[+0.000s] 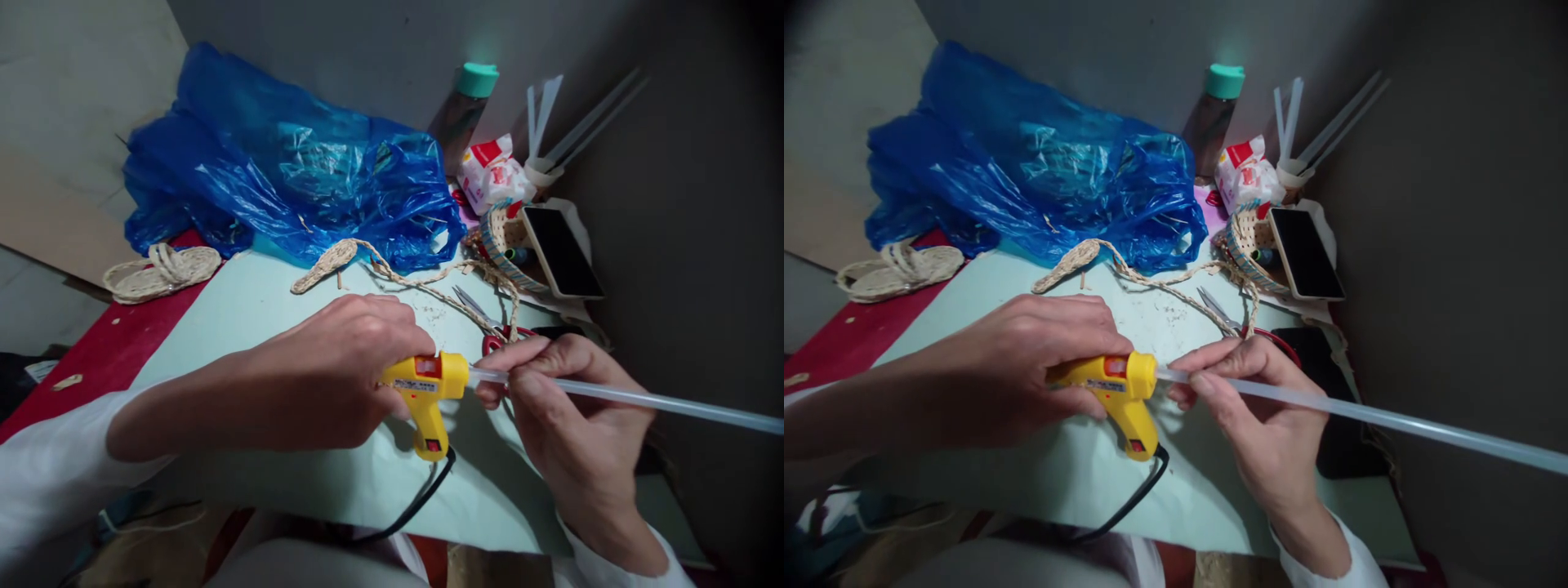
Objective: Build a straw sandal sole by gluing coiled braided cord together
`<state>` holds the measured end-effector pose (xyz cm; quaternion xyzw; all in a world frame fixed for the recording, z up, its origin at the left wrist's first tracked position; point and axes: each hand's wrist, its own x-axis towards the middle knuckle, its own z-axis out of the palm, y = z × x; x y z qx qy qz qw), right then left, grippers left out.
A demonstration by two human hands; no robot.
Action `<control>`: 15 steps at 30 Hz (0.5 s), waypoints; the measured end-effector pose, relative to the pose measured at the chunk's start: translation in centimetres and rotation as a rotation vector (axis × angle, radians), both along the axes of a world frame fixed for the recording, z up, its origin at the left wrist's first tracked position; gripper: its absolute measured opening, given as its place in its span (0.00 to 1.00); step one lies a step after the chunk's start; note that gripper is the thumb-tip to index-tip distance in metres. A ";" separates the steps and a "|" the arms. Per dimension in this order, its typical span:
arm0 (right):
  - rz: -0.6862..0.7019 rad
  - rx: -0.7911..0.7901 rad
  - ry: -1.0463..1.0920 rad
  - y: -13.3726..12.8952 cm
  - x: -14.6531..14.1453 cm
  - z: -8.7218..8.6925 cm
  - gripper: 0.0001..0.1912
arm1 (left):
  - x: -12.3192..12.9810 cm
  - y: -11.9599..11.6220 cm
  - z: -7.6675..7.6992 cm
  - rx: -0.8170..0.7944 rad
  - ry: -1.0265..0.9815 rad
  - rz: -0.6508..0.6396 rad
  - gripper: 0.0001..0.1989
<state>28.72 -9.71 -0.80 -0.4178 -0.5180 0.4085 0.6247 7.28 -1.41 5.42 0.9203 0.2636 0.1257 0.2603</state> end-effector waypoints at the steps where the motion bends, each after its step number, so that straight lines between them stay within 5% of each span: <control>1: 0.009 -0.005 0.001 0.0 0.0 -0.1 0.08 | 0.0 0.0 0.0 -0.003 0.007 0.000 0.07; 15: 0.003 0.050 -0.203 0.1 0.4 1.3 0.09 | 0.0 0.3 0.1 0.044 -0.023 -0.080 0.05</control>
